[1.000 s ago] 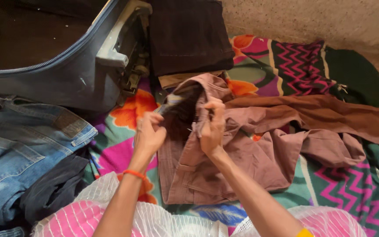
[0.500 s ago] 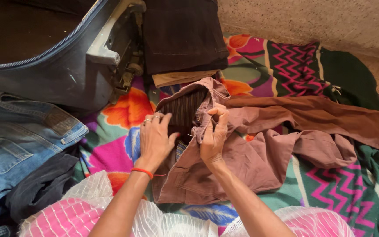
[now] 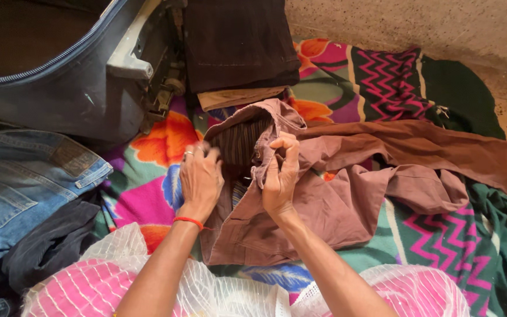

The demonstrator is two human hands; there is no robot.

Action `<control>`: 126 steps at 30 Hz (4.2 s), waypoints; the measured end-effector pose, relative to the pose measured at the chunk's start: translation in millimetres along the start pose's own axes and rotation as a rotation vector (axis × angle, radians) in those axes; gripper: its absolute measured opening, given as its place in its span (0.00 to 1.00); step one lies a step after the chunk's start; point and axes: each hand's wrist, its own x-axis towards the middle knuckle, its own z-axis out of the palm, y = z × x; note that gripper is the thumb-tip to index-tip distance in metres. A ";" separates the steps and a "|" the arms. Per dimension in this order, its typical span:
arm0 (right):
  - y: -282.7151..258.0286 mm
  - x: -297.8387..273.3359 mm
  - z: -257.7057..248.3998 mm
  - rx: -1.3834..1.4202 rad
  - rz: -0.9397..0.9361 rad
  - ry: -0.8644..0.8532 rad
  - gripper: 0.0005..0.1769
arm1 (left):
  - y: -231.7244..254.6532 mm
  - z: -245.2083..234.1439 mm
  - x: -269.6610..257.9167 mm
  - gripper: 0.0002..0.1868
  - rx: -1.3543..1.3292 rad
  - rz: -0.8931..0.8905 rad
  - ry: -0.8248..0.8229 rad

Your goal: The person folds a pair of black trousers on a patterned mat, smoothing and aligning the fabric before folding it into a compact rectangle. The person then picks up a pair of brown trousers and begins to fold them in a similar manner.

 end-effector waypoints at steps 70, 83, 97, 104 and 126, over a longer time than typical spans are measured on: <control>28.8 140.2 -33.1 -0.640 -0.509 -0.165 0.12 | 75.4 -58.9 -2.8 0.21 -0.453 -0.018 0.030; -40.2 136.3 -164.4 -0.300 -0.303 0.338 0.08 | 126.3 -92.0 -41.2 0.21 -0.456 0.234 -0.048; -80.2 233.1 -94.1 -0.123 -0.356 0.083 0.04 | 367.9 -164.2 -55.3 0.11 -1.316 0.391 0.011; -19.6 233.2 2.1 0.018 -0.309 -0.182 0.08 | 219.3 -155.2 -82.6 0.18 -1.056 -0.037 0.079; 14.2 -38.2 -153.2 -0.601 0.270 0.031 0.07 | 66.9 -53.9 -72.2 0.34 0.287 0.124 -0.832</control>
